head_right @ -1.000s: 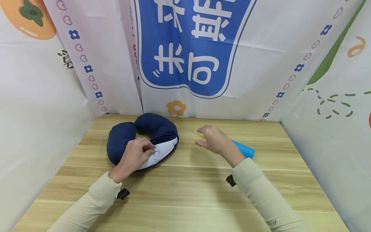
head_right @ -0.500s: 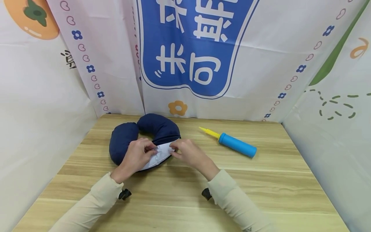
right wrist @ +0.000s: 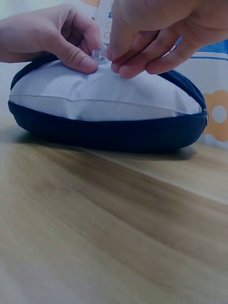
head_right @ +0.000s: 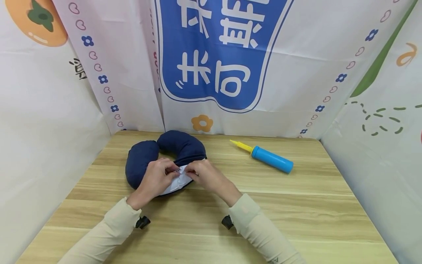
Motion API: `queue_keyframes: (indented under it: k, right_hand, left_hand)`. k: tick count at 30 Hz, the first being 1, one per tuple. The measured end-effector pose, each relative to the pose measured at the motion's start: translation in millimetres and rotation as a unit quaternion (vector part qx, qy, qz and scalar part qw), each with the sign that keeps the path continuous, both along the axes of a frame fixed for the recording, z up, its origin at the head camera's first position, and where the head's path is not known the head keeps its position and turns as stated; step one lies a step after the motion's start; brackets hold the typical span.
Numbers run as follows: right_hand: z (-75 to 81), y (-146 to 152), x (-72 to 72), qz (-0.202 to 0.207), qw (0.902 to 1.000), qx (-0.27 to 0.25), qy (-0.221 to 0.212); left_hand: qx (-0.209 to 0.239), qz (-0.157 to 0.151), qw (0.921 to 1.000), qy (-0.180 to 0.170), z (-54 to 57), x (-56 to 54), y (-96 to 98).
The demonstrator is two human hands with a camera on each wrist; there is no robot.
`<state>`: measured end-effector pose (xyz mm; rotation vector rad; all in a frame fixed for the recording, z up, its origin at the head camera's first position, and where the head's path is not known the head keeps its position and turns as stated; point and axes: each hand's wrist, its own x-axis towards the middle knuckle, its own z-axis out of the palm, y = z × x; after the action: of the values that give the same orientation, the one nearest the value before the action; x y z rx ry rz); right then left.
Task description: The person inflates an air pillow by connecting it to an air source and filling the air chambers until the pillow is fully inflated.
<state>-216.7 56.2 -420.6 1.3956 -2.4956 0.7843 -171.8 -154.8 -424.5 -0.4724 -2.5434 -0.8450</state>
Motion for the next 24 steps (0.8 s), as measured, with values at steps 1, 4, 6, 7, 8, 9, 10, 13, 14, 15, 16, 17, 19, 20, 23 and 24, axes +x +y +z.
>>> queue_keyframes:
  k: [1, 4, 6, 7, 8, 9, 10, 13, 14, 15, 16, 17, 19, 20, 23, 24]
  right_hand:
    - [1.4, 0, 0.5, 0.005, 1.0, 0.0, 0.001]
    - [5.8, 0, 1.7, 0.018, 0.9998, 0.001, -0.004]
    - [8.2, 0, 2.2, 0.023, 0.9997, 0.001, -0.011]
    - [9.1, -1, 2.3, 0.024, 0.9996, 0.002, -0.016]
    - [9.6, -1, 2.2, 0.023, 0.9994, 0.002, -0.024]
    - [10.2, -2, 2.1, 0.023, 0.9993, 0.002, -0.03]
    - [10.5, -3, 1.9, 0.02, 0.9991, 0.002, -0.038]
    - [10.3, -6, 1.2, 0.008, 0.9984, 0.002, -0.055]
    - [9.9, -8, 0.9, 0.002, 0.9982, 0.001, -0.06]
    - [9.6, -9, 0.7, -0.003, 0.998, 0.001, -0.063]
    - [9.0, -10, 0.5, -0.007, 0.9978, 0.0, -0.066]
    - [8.4, -11, 0.3, -0.01, 0.9979, -0.003, -0.065]
    - [7.4, -14, 0.1, -0.015, 0.9977, -0.009, -0.065]
    - [6.9, -15, 0.2, -0.016, 0.9978, -0.014, -0.063]
    - [5.9, -18, 1.3, -0.019, 0.9978, -0.028, -0.056]
    - [5.6, -19, 1.9, -0.021, 0.9977, -0.032, -0.056]
  left_hand:
    - [-0.001, 0.0, 1.0, 0.0, -0.2, -0.2, -0.2]
    - [-0.005, -0.002, 1.0, 0.002, -0.3, -0.1, 0.2]
    - [-0.007, -0.002, 1.0, 0.006, -0.3, 0.1, 0.8]
    - [-0.008, -0.002, 0.9999, 0.008, -0.4, 0.2, 1.3]
    - [-0.009, -0.001, 0.9999, 0.009, -0.6, 0.4, 1.7]
    - [-0.01, 0.0, 0.9999, 0.009, -0.6, 0.7, 2.2]
    - [-0.012, 0.001, 0.9999, 0.009, -0.8, 0.8, 2.8]
    - [-0.02, 0.004, 0.9998, 0.004, -0.9, 1.3, 4.5]
    - [-0.022, 0.005, 0.9997, 0.002, -1.0, 1.4, 5.0]
    - [-0.025, 0.005, 0.9997, 0.001, -0.9, 1.8, 5.5]
    - [-0.028, 0.006, 0.9996, 0.002, -1.0, 1.9, 5.9]
    - [-0.03, 0.007, 0.9995, 0.003, -1.0, 2.3, 6.3]
    - [-0.034, 0.007, 0.9994, 0.009, -1.2, 2.9, 6.7]
    - [-0.036, 0.007, 0.9992, 0.013, -1.3, 3.3, 6.7]
    - [-0.04, 0.006, 0.9989, 0.022, -1.4, 3.3, 6.0]
    - [-0.041, 0.006, 0.9989, 0.023, -1.5, 3.4, 5.9]
